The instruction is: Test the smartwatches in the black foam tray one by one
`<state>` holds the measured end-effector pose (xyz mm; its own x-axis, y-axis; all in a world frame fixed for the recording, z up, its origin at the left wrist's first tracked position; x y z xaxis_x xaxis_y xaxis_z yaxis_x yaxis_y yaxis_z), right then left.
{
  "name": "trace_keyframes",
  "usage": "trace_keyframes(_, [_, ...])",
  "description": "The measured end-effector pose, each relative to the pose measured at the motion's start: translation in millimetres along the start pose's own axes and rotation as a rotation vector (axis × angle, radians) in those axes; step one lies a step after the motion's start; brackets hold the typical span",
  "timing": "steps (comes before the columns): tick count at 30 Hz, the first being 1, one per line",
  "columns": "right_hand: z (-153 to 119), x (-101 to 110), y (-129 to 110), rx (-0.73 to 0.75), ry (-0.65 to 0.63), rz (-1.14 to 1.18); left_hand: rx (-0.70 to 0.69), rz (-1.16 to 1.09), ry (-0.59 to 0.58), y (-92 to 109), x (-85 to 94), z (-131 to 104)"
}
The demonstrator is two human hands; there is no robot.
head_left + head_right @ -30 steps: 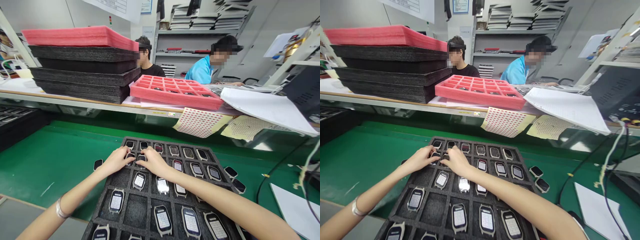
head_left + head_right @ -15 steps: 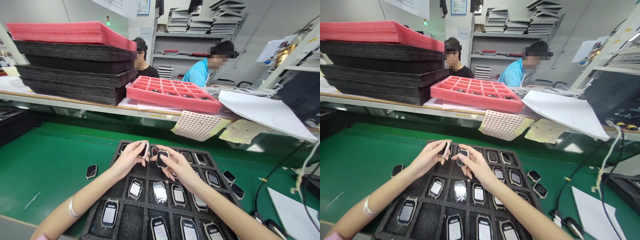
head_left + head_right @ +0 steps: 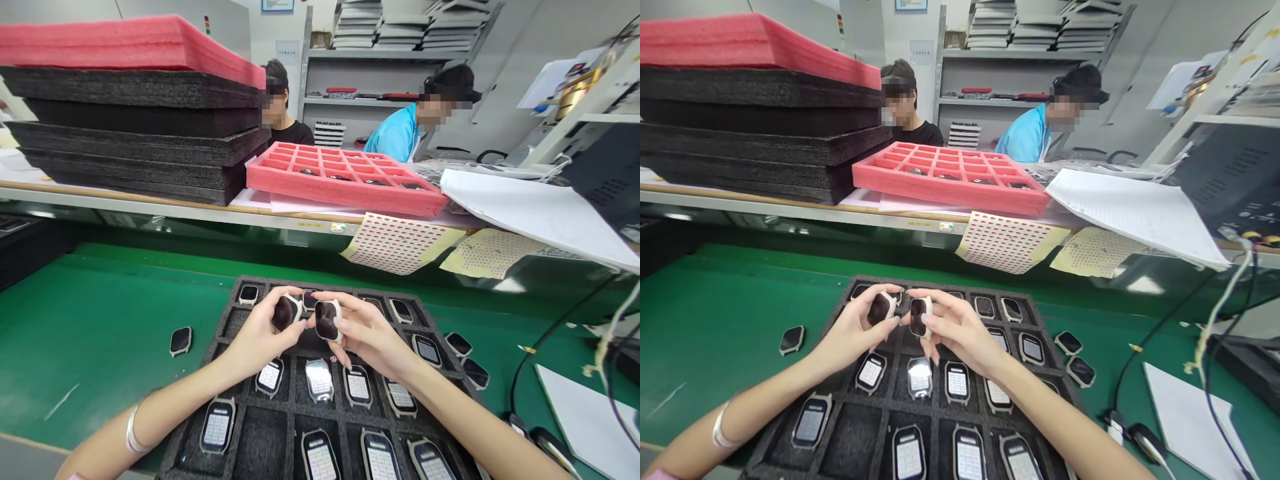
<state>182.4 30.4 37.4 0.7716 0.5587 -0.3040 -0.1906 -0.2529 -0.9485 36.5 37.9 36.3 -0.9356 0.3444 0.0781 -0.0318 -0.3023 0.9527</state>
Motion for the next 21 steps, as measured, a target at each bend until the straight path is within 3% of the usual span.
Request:
trace_keyframes(8, [-1.0,1.8,0.8,0.004,-0.046,0.124,-0.055,0.102,-0.046,0.2,-4.2,-7.2])
trace_keyframes(15, [-3.5,0.7,1.8,-0.025,0.023,0.07,-0.073,0.126,-0.107,3.5,-4.9,-6.2])
trace_keyframes(21, [-6.0,-0.7,1.4,-0.023,0.046,0.046,-0.098,0.051,-0.09,5.6,-8.2,-4.7])
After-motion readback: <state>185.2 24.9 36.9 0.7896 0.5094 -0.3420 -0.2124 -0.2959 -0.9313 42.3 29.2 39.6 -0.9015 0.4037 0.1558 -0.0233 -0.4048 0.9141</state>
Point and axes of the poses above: each hand's wrist, its own z-axis towards the middle knuckle, its own x-axis out of the back of the hand, y = z × x, the point moved 6 cm from there along z, towards the middle knuckle, and after that the axes turned 10 degrees about -x, right-handed, at the moved point
